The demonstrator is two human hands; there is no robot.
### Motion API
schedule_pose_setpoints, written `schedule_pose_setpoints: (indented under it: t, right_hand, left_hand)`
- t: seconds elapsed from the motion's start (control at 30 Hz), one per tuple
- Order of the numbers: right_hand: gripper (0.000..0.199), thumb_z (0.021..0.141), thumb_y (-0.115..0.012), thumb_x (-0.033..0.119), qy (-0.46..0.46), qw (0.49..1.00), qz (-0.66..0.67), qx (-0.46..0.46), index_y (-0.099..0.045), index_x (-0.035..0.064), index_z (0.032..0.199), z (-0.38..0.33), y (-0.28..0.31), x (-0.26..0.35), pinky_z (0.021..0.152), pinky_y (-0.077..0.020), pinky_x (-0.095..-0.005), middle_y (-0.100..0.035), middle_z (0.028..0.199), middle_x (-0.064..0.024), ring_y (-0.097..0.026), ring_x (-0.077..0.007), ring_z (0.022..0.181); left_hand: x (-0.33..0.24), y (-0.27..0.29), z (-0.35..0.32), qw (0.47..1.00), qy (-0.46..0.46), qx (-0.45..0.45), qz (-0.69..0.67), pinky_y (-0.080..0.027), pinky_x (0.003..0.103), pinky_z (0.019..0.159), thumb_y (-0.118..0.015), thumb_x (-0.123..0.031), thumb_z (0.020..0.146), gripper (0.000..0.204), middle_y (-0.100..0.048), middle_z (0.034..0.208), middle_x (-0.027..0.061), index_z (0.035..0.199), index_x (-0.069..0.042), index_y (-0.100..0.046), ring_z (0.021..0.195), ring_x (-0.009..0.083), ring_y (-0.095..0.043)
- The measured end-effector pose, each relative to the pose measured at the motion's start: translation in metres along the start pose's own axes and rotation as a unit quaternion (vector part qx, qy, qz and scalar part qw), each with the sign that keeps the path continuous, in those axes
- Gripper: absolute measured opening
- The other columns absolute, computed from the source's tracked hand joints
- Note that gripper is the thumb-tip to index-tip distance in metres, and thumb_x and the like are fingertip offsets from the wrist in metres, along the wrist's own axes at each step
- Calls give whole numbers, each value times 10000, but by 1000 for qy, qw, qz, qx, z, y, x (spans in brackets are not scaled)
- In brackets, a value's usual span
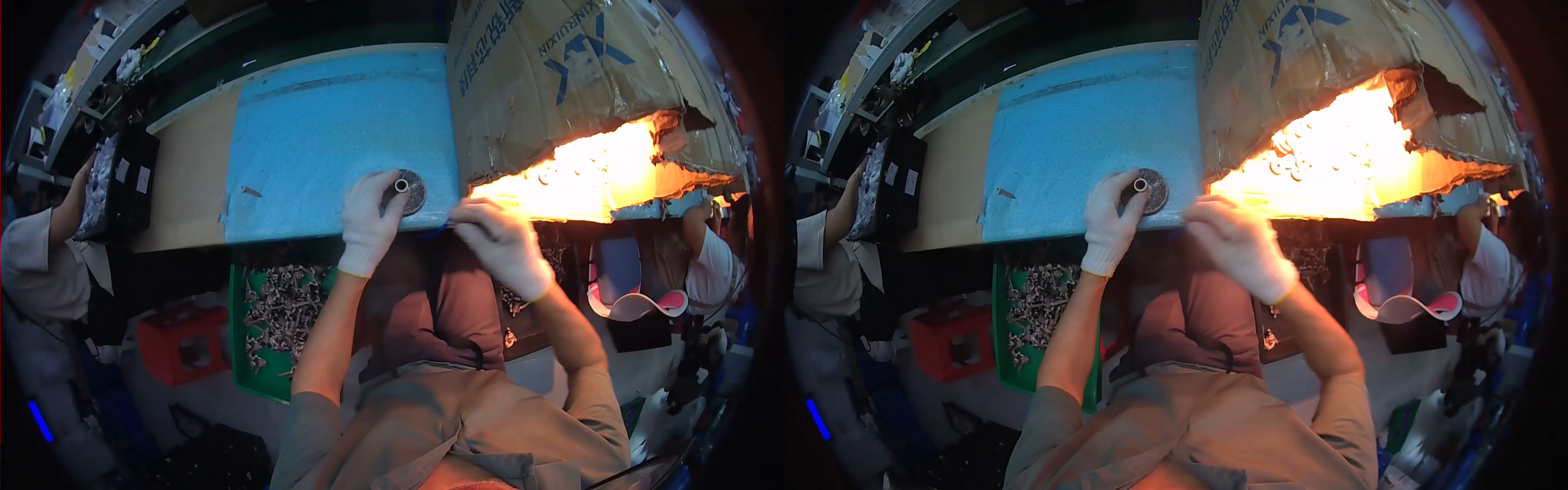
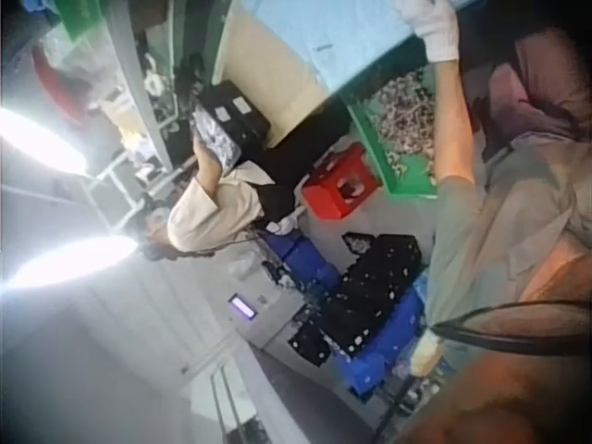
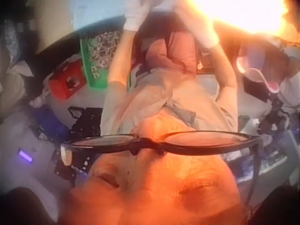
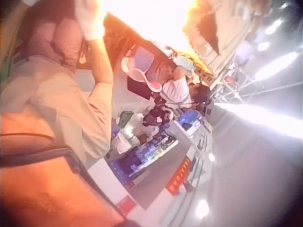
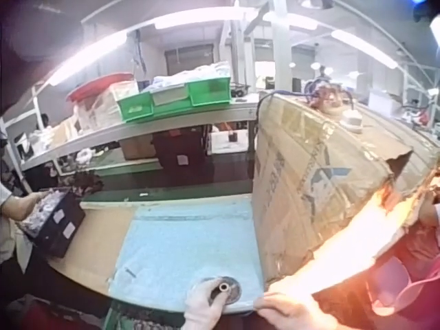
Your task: The person assembles small plastic and metal components by hand, taking parts from a cardboard box and placing the finished work in a green plastic tray.
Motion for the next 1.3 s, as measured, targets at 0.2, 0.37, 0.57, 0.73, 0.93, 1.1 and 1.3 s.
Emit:
schedule_pose_setpoints:
  t: [0.2,0.37,0.57,0.73,0.93,1.1,1.3]
  right_hand:
    - [270,862,-755,30,51,992,-15,-115,-675,78,1115,39,-85,-16,850,-582,-399,-703,1129,-140,-698,-326,1009]
    - [299,869,-738,29,109,984,-49,-131,-645,92,1147,35,-93,-28,857,-582,-421,-692,1146,-139,-684,-367,1011]
    - [367,829,-750,-20,44,988,-113,-99,-670,86,1170,27,-73,-1,860,-582,-416,-698,1131,-141,-684,-358,1032]
    - [254,856,-707,-31,-32,995,-83,-35,-714,47,1097,-69,-27,-7,862,-581,-387,-711,1061,-160,-704,-334,980]
    - [392,941,-610,359,-464,833,-238,186,-690,39,1152,-330,5,-149,920,-541,-469,-721,1098,-217,-684,-403,1046]
    - [561,864,-729,373,-546,807,-148,169,-650,56,1320,-398,-16,-119,1015,-512,-433,-711,1201,-203,-666,-372,1144]
    - [295,869,-712,317,-459,793,-261,303,-679,90,1054,-395,-52,-136,815,-557,-501,-713,988,-165,-707,-384,926]
  left_hand:
    - [9,-2,0,1000,-2,7,-27,-473,455,984,-742,-113,865,373,-706,1157,154,1229,-56,-685,1134,347,-648]
    - [6,2,-3,1000,-1,7,-21,-471,456,1000,-720,-108,867,396,-697,1185,166,1256,-51,-675,1141,349,-646]
    - [5,1,-7,998,3,19,-66,-483,452,1006,-744,-158,865,448,-684,1205,192,1284,-24,-659,1130,367,-649]
    - [11,-7,0,991,89,41,-96,-500,423,1021,-747,-332,930,508,-682,1215,198,1311,-5,-671,1133,348,-649]
    - [0,-5,8,978,162,52,-116,-514,316,1014,-669,-290,1037,450,-694,1277,157,1361,22,-644,1140,189,-662]
    - [3,-15,-1,968,190,45,-156,-525,315,998,-681,-271,1033,494,-676,1273,183,1372,77,-596,1112,195,-674]
    - [-4,-14,-4,962,205,42,-178,-538,321,991,-665,-255,1044,497,-682,1262,198,1390,88,-565,1114,209,-693]
Point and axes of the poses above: each hand's wrist, its own z-axis towards the middle knuckle, its own y-axis out of the back of the hand, x = y × z, the point moved 4 cm from there along z, towards the middle knuckle
